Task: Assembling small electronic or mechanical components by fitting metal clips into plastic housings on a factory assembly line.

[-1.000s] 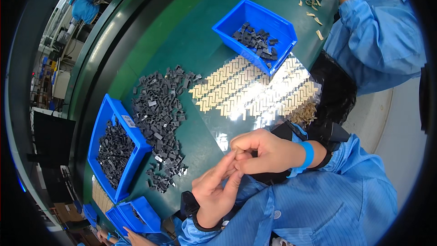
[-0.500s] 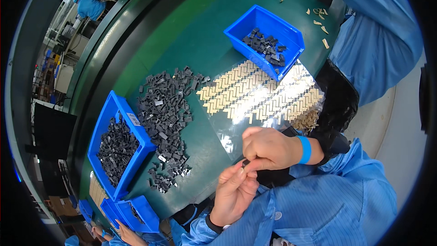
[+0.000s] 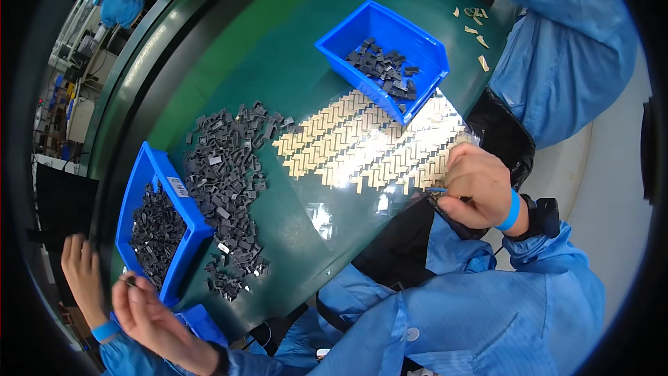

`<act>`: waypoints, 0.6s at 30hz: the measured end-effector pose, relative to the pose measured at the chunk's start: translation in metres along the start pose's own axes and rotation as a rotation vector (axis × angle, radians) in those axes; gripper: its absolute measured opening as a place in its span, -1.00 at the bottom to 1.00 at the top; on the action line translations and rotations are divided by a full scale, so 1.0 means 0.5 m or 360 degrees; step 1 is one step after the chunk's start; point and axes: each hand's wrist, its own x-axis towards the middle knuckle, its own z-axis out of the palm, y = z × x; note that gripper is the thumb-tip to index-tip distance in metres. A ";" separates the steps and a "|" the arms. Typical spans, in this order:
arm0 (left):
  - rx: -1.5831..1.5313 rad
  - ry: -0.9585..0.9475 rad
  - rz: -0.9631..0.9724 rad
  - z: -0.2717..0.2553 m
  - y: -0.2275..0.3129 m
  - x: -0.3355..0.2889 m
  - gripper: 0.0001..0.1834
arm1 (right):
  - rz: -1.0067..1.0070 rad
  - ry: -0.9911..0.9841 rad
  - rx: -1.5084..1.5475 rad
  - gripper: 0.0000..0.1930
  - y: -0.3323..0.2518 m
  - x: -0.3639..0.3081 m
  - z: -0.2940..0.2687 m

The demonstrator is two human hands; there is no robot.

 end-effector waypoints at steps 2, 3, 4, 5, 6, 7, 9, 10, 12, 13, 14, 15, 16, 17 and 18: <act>0.0299 0.0140 0.0006 -0.075 0.026 0.014 -0.71 | -0.0034 -0.0029 0.0039 -0.83 0.005 0.005 -0.002; 0.0442 0.0162 0.0008 -0.065 0.019 0.040 -0.68 | 0.0006 -0.0025 -0.0016 -0.83 0.007 0.003 -0.006; 0.0781 -0.0019 0.0051 -0.059 0.000 0.065 -0.64 | 0.0028 -0.0021 -0.0038 -0.83 0.007 0.002 -0.008; 0.1142 -0.0167 0.0110 -0.058 -0.009 0.077 -0.60 | 0.0046 -0.0044 -0.0041 -0.84 0.009 0.005 -0.004; 0.1403 -0.0255 0.0200 -0.081 -0.031 0.080 -0.54 | 0.0063 -0.0067 -0.0040 -0.85 0.010 0.010 0.001; 0.1763 -0.0326 0.0317 -0.060 -0.028 0.073 -0.56 | 0.0060 -0.0060 -0.0040 -0.85 0.009 0.015 0.008; 0.1952 -0.0450 0.0409 -0.036 -0.034 0.059 -0.59 | 0.0028 -0.0075 -0.0027 -0.87 0.003 0.027 0.024; 0.1845 -0.0381 0.0466 0.000 -0.029 0.043 -0.64 | 0.0089 -0.0110 -0.0043 -0.85 -0.003 0.028 0.037; 0.1579 -0.0588 0.0575 0.108 -0.003 0.005 -0.65 | 0.0086 -0.0175 -0.0073 -0.83 -0.012 0.044 0.064; 0.1440 -0.0761 0.0465 0.165 0.008 -0.023 -0.60 | 0.0062 -0.0240 -0.0087 -0.79 -0.011 0.052 0.078; 0.1291 -0.1087 0.0616 0.238 -0.026 -0.018 -0.53 | 0.0202 -0.0318 -0.0134 -0.72 0.001 0.046 0.091; 0.1305 -0.1381 0.0793 0.276 -0.034 -0.033 -0.42 | 0.0181 -0.0322 -0.0124 -0.72 0.007 0.048 0.102; 0.1509 -0.1564 0.0792 0.304 -0.028 -0.061 -0.30 | 0.0186 -0.0341 -0.0102 -0.71 0.008 0.053 0.116; 0.1481 -0.1670 0.0724 0.322 -0.042 -0.079 -0.21 | 0.0197 -0.0361 -0.0088 -0.70 0.009 0.057 0.126; 0.1446 -0.1719 0.0709 0.335 -0.055 -0.092 -0.18 | 0.0207 -0.0402 -0.0073 -0.67 0.008 0.059 0.131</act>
